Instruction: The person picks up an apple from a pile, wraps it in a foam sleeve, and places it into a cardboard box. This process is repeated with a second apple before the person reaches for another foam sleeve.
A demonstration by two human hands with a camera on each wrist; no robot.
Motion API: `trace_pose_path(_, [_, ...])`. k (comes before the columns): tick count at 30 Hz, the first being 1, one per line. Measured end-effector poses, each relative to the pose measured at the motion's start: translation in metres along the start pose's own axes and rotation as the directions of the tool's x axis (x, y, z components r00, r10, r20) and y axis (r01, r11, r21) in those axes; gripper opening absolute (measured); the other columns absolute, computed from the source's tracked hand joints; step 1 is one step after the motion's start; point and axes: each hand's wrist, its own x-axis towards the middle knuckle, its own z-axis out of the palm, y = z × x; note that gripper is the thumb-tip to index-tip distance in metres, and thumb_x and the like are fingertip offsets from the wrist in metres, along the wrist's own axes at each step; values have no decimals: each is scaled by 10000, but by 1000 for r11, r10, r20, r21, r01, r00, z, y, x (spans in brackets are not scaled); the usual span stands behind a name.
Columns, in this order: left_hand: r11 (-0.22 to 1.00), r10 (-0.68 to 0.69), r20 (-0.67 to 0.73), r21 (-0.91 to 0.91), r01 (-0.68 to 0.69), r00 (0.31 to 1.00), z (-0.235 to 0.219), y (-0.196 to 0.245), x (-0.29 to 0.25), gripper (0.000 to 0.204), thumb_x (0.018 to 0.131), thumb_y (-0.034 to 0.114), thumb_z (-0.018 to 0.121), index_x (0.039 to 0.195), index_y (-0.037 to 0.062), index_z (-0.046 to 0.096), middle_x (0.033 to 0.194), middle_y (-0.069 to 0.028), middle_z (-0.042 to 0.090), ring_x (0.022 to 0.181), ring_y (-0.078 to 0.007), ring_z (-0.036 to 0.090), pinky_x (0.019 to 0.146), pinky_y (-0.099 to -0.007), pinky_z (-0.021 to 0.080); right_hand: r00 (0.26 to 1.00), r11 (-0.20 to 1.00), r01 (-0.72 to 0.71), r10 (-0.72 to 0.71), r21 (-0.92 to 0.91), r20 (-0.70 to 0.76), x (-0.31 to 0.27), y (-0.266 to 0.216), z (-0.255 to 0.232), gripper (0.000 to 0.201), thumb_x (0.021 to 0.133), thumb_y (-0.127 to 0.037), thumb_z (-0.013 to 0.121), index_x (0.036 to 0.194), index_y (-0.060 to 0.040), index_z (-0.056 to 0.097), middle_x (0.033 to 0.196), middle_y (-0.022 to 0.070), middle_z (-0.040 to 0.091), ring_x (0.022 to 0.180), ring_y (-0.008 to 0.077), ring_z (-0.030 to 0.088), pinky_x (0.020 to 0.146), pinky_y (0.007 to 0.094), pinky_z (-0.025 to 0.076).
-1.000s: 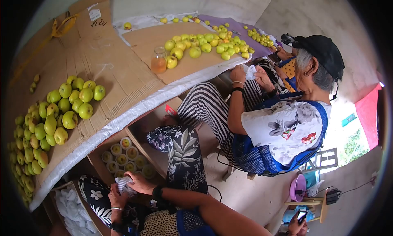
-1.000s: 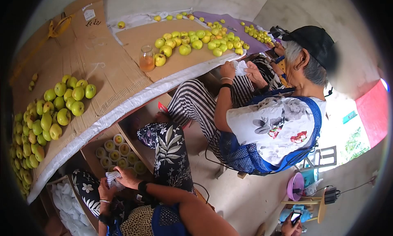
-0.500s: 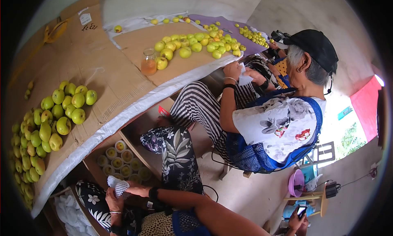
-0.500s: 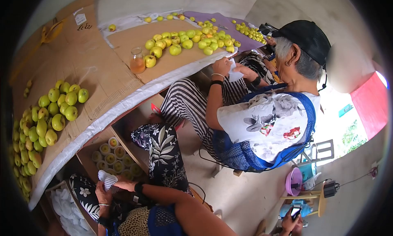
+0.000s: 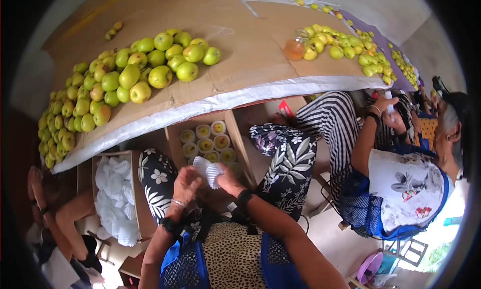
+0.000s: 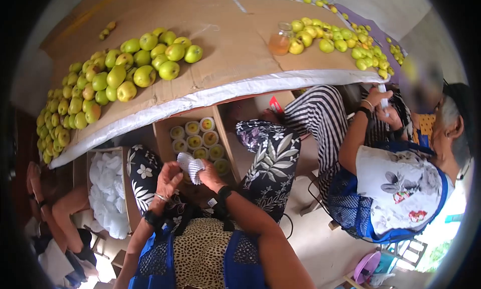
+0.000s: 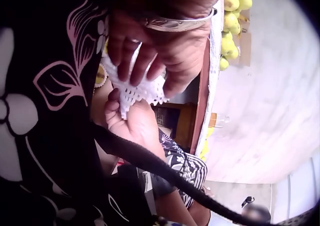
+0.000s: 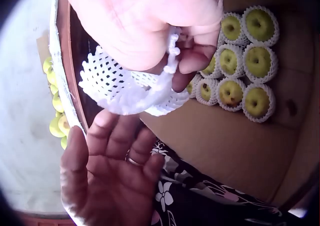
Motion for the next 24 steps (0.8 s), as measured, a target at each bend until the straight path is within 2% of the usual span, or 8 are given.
trace_pose_path(2, [990,45,-169,-122,-66,985,1,19,2,524,795,118,623,1254,71,374,1224,-92,428,1149,-181,392,933,-335,372,991,946,-117,93,304,91,5,18,-2,271,739,45,548,1001,-18,573,910,41,621,830,131,576,726,275,471])
trace_pose_path(4, [992,-28,-138,-125,10,990,-6,19,6,536,835,240,588,1288,102,334,1230,-92,434,1147,-243,427,940,-386,363,947,884,-80,-76,461,311,1,3,-4,251,780,-56,571,1030,-35,574,926,23,615,821,95,583,698,236,471])
trace_pose_path(7, [871,-227,73,-430,236,971,-7,41,1,477,870,248,576,1283,126,370,1145,-59,495,1040,-164,487,864,-323,418,893,826,-308,79,473,443,1,3,-6,274,783,-112,596,1040,-20,569,937,17,612,807,82,581,692,216,465])
trace_pose_path(10, [938,-145,66,-308,158,987,-4,18,6,405,876,261,580,1228,116,442,1031,-24,547,950,-127,517,814,-277,430,874,851,-253,-4,461,487,-6,0,-5,281,786,-116,599,1047,-16,571,931,16,613,816,83,582,709,220,470])
trace_pose_path(14, [997,-28,-20,-75,27,999,-2,-1,6,333,866,249,601,1136,79,507,923,-9,566,875,-102,520,780,-252,432,853,896,-286,76,341,516,-10,-12,-6,314,805,-88,577,1107,-14,534,1001,30,593,881,84,568,751,230,470])
trace_pose_path(19, [993,73,-211,-80,-92,975,3,9,5,241,867,161,586,1075,60,519,919,-8,569,845,-94,512,757,-244,436,858,910,-257,60,326,509,-12,-22,-7,383,855,-142,540,1206,-13,456,1115,50,554,998,106,537,844,273,456])
trace_pose_path(21, [995,51,-269,-66,-71,962,1,14,3,187,858,132,586,1018,54,530,865,-14,569,793,-88,520,711,-245,452,851,784,-387,100,486,516,-6,-24,-9,405,878,-237,507,1219,-26,450,1128,57,556,1032,133,534,868,307,451])
trace_pose_path(24, [953,179,-335,291,-79,925,1,29,-1,191,841,166,601,969,40,536,826,-77,587,730,-143,562,668,-285,466,817,657,-501,144,564,558,-5,-37,-16,493,897,-424,437,1232,-62,451,1150,59,560,1055,175,537,875,356,455])
